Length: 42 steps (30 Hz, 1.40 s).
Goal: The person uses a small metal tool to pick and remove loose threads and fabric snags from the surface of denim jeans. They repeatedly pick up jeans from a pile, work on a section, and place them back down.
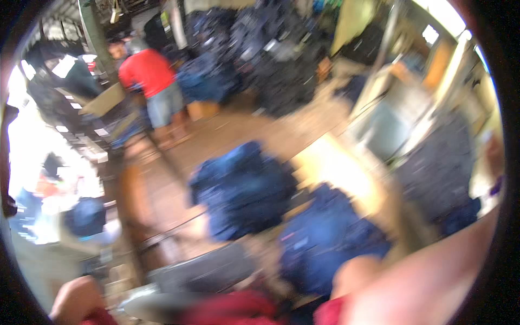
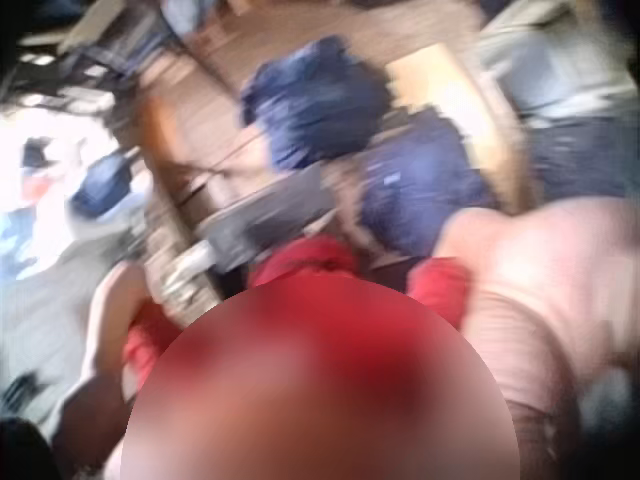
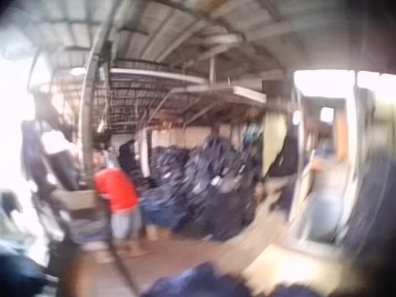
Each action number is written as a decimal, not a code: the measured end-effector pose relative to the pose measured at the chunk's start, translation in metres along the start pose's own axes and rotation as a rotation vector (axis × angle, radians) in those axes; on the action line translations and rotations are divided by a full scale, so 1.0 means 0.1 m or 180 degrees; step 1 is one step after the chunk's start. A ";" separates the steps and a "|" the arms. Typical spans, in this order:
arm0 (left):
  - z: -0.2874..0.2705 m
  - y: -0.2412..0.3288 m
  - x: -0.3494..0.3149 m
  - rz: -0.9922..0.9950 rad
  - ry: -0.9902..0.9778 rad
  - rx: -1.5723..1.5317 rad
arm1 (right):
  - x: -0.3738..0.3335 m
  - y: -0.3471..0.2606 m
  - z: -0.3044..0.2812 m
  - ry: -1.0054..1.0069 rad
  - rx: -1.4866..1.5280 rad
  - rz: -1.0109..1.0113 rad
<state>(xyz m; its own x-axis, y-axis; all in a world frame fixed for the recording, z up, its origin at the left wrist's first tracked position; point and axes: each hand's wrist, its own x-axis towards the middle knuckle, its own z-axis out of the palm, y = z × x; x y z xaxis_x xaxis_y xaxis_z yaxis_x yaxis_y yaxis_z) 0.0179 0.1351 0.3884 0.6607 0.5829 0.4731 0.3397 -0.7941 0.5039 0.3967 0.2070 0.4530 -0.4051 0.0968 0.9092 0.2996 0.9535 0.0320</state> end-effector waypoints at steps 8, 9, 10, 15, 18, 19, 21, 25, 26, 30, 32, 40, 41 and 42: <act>1.90 -1.52 0.67 -0.1914 -0.0188 -0.1577 | -0.20 0.45 -0.29 0.1127 -0.0387 0.1055; 2.14 -1.57 0.73 -0.1993 -0.0262 -0.1688 | -0.27 0.44 -0.29 0.1103 -0.0434 0.1178; 2.33 -1.64 0.84 -0.2054 -0.0336 -0.1761 | -0.34 0.50 -0.29 0.1109 -0.0437 0.1381; 2.60 -1.77 1.06 -0.2374 -0.0653 -0.1845 | -0.35 0.69 -0.27 0.1215 -0.0423 0.2087; 2.64 -1.76 1.15 -0.2390 -0.0754 -0.1865 | -0.36 0.74 -0.25 0.1236 -0.0387 0.2317; 2.66 -1.76 1.15 -0.2405 -0.0763 -0.1859 | -0.39 0.74 -0.25 0.1228 -0.0372 0.2362; 2.66 -1.73 1.16 -0.2431 -0.0783 -0.1861 | -0.44 0.74 -0.25 0.1232 -0.0341 0.2430; 2.63 -1.69 1.16 -0.2477 -0.0802 -0.1840 | -0.52 0.76 -0.26 0.1253 -0.0323 0.2517; 2.60 -1.70 1.16 -0.2478 -0.0816 -0.1834 | -0.54 0.76 -0.26 0.1267 -0.0318 0.2543; 2.60 -1.68 1.20 -0.2504 -0.0800 -0.1822 | -0.57 0.76 -0.27 0.1266 -0.0267 0.2607; 2.60 -1.68 1.25 -0.2489 -0.0809 -0.1796 | -0.58 0.75 -0.27 0.1266 -0.0267 0.2605; 2.54 -1.59 1.38 -0.2418 -0.0825 -0.1706 | -0.61 0.73 -0.30 0.1198 -0.0150 0.2694; 2.54 -1.57 1.39 -0.2399 -0.0824 -0.1730 | -0.62 0.73 -0.30 0.1179 -0.0173 0.2684; 2.52 -1.55 1.41 -0.2358 -0.0842 -0.1731 | -0.63 0.74 -0.30 0.1171 -0.0188 0.2682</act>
<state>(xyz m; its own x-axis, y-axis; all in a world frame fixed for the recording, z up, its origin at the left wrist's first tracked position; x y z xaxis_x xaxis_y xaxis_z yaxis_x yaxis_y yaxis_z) 0.2274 0.2966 0.1950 0.5551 0.7946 -0.2461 0.4188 -0.0113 0.9080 0.4707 0.2624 0.4107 0.2642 0.6462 0.7159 0.4187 0.5919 -0.6888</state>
